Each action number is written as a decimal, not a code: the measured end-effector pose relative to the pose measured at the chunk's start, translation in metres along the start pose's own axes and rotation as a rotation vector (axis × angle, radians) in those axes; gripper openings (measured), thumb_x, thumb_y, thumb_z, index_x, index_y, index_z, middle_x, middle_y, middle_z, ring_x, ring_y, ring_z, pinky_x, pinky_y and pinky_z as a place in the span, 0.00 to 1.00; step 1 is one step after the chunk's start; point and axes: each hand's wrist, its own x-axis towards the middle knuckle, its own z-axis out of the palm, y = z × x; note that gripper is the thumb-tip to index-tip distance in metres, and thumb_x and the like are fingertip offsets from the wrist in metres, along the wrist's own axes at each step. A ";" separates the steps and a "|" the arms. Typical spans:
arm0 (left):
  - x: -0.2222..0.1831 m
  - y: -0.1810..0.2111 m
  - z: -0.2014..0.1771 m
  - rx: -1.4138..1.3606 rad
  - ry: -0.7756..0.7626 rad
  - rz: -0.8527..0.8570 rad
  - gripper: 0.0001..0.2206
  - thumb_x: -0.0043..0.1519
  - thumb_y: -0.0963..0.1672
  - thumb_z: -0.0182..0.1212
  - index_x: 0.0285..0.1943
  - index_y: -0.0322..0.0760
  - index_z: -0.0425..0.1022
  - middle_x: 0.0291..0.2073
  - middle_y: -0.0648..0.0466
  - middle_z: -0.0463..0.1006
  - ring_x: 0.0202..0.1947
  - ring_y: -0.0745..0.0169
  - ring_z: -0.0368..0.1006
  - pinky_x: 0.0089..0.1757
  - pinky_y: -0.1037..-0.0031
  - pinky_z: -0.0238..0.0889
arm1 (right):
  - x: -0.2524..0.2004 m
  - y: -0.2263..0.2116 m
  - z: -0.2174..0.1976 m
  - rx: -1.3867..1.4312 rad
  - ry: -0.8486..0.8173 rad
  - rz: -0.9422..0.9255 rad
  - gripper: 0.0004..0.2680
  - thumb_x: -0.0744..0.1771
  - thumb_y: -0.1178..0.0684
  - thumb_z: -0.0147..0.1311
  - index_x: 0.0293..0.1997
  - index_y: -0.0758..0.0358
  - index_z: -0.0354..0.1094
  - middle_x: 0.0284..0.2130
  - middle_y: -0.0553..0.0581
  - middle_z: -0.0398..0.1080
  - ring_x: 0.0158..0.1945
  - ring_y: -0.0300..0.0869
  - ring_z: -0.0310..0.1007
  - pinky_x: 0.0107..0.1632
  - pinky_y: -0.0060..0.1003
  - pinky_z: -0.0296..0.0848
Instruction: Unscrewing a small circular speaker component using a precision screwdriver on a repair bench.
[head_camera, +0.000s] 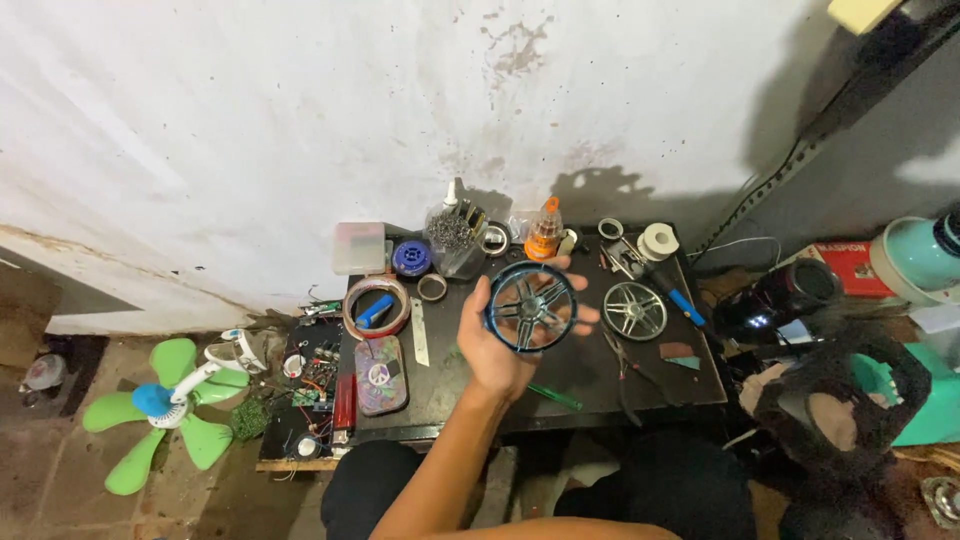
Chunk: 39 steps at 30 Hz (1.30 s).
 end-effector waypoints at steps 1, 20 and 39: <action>-0.001 0.002 -0.004 0.018 0.018 -0.010 0.43 0.60 0.63 0.39 0.69 0.21 0.64 0.54 0.23 0.72 0.40 0.22 0.77 0.42 0.43 0.76 | -0.004 0.009 -0.012 0.007 0.020 -0.006 0.13 0.68 0.49 0.50 0.24 0.61 0.60 0.20 0.47 0.50 0.25 0.39 0.43 0.75 0.66 0.21; -0.001 0.056 0.021 -0.035 0.221 0.276 0.40 0.50 0.56 0.49 0.75 0.39 0.61 0.64 0.38 0.71 0.61 0.29 0.69 0.53 0.48 0.71 | -0.141 0.310 -0.126 -0.220 0.799 0.343 0.18 0.67 0.59 0.58 0.13 0.58 0.56 0.07 0.48 0.54 0.16 0.33 0.52 0.24 0.29 0.50; 0.000 0.071 0.012 -0.054 0.308 0.320 0.38 0.53 0.57 0.46 0.71 0.34 0.64 0.61 0.34 0.72 0.60 0.25 0.68 0.55 0.43 0.68 | -0.085 0.202 -0.154 0.419 0.586 0.769 0.12 0.68 0.59 0.49 0.53 0.80 0.70 0.34 0.75 0.75 0.24 0.51 0.75 0.24 0.41 0.75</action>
